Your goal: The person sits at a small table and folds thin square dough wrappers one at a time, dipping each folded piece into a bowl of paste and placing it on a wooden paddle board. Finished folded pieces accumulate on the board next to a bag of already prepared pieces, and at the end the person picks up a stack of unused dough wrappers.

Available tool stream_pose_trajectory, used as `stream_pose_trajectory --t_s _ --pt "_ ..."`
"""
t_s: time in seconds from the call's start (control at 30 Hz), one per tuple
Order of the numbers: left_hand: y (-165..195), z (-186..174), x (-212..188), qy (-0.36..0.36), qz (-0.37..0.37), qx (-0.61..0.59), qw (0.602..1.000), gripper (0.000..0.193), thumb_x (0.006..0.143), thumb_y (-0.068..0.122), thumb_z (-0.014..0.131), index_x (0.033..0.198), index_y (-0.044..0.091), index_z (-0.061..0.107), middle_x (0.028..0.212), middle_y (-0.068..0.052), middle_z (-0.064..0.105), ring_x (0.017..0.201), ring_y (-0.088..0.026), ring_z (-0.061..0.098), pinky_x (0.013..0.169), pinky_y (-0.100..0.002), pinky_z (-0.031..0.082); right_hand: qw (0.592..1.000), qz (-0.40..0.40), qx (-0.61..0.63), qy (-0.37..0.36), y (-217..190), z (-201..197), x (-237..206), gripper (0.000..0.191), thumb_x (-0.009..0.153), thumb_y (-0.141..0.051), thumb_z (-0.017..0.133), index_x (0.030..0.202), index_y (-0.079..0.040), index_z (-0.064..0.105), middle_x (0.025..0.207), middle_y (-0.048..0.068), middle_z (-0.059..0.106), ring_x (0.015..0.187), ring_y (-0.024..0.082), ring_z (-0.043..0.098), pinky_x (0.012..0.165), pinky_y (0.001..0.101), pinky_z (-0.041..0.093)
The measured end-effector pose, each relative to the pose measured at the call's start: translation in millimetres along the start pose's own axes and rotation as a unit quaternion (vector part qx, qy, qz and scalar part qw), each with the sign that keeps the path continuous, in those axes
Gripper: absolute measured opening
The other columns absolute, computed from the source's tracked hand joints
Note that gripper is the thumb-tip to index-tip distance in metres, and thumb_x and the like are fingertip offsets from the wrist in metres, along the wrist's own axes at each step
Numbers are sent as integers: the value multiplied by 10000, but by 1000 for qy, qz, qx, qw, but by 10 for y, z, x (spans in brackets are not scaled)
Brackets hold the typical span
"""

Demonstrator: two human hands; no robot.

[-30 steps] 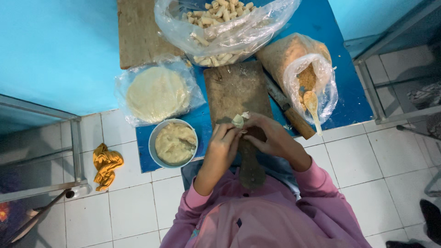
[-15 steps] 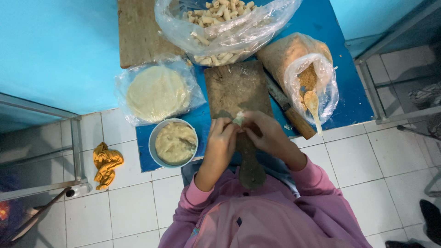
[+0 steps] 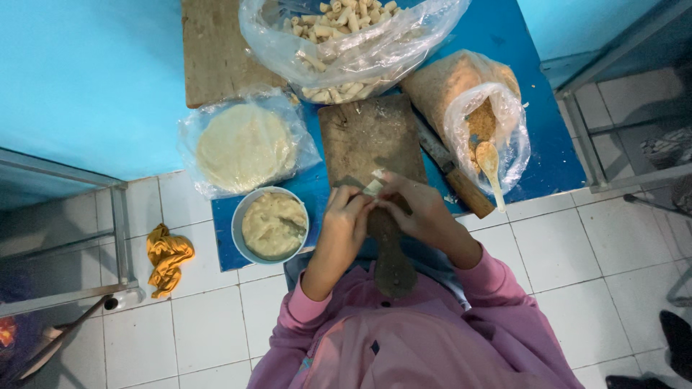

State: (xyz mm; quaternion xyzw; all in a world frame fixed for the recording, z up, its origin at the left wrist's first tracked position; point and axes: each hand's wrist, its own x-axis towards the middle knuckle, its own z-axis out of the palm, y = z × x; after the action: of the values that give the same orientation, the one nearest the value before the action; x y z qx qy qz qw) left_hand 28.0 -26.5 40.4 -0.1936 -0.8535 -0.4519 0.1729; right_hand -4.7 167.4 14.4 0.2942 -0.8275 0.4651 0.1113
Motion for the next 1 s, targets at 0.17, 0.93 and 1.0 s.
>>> stream_pose_trajectory --t_s 0.17,0.93,1.0 --pt "-47 -20 64 -21 -14 -13 1000 124 896 -7 670 1019 -12 686 1003 -160 631 959 -391 601 812 -447 489 999 0 -13 29 -39 -5 41 507 858 -2 771 1323 -27 570 969 98 741 897 289 735 757 363 581" --pt "-28 -9 112 -15 -20 35 999 96 907 6 639 998 -24 647 1020 -203 628 965 -418 577 830 -478 477 972 -110 -205 44 -170 28 134 479 908 -52 742 1365 -42 603 962 15 721 873 247 605 836 422 422" --pt "-19 -3 133 -5 -12 61 998 110 900 -2 633 1006 -27 651 1026 -199 622 965 -414 575 830 -476 478 975 -99 -193 42 -156 35 137 499 906 -66 739 1384 -43 598 964 7 725 887 241 618 853 425 426"
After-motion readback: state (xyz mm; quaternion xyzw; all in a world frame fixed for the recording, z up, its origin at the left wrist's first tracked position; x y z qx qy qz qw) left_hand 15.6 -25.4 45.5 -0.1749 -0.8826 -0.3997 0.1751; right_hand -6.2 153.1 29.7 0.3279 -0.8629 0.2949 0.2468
